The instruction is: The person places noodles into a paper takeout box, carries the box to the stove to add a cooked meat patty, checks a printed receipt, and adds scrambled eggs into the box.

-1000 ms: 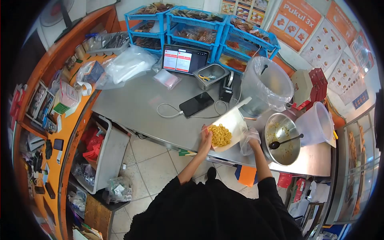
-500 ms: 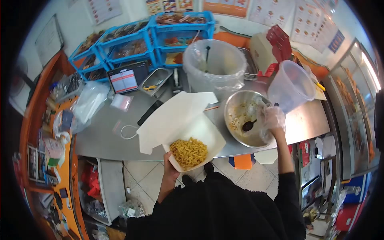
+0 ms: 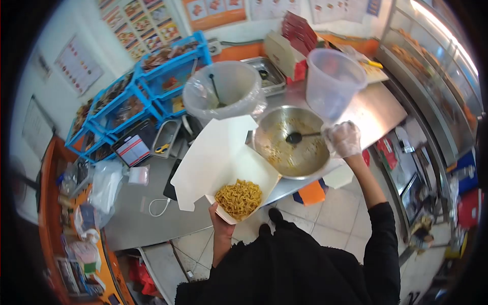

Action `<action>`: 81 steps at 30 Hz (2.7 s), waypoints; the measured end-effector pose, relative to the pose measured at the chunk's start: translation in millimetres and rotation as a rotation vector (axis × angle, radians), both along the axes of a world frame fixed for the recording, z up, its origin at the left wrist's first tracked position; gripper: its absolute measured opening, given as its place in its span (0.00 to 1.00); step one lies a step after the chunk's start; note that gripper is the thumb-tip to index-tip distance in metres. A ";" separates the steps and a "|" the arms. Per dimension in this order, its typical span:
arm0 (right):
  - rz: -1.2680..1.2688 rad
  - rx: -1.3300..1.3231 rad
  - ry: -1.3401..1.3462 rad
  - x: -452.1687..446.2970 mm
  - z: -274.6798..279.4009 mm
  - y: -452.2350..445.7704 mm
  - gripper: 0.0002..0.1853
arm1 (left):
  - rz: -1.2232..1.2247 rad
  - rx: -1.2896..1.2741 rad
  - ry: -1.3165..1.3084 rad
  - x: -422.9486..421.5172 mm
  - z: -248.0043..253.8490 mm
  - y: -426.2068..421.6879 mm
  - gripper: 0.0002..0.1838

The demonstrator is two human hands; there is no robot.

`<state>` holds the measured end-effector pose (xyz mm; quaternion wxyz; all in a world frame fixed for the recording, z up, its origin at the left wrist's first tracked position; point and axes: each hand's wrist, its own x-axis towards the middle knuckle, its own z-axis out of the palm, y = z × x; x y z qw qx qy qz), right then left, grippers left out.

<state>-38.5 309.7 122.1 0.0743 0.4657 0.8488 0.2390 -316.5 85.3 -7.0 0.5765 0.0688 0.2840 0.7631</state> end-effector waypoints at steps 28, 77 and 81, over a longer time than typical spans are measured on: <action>-1.868 0.709 0.560 315.5 -93.0 -657.2 0.08 | -1.577 -0.144 0.060 510.1 130.0 -81.2 0.24; -2.196 0.276 0.712 1693.9 -55.4 -816.9 0.16 | -1.707 0.017 -0.181 1934.0 55.4 -247.3 0.21; -2.482 0.561 0.616 1782.3 -68.6 -863.1 0.12 | -1.820 -0.039 -0.196 2089.3 54.7 -236.2 0.23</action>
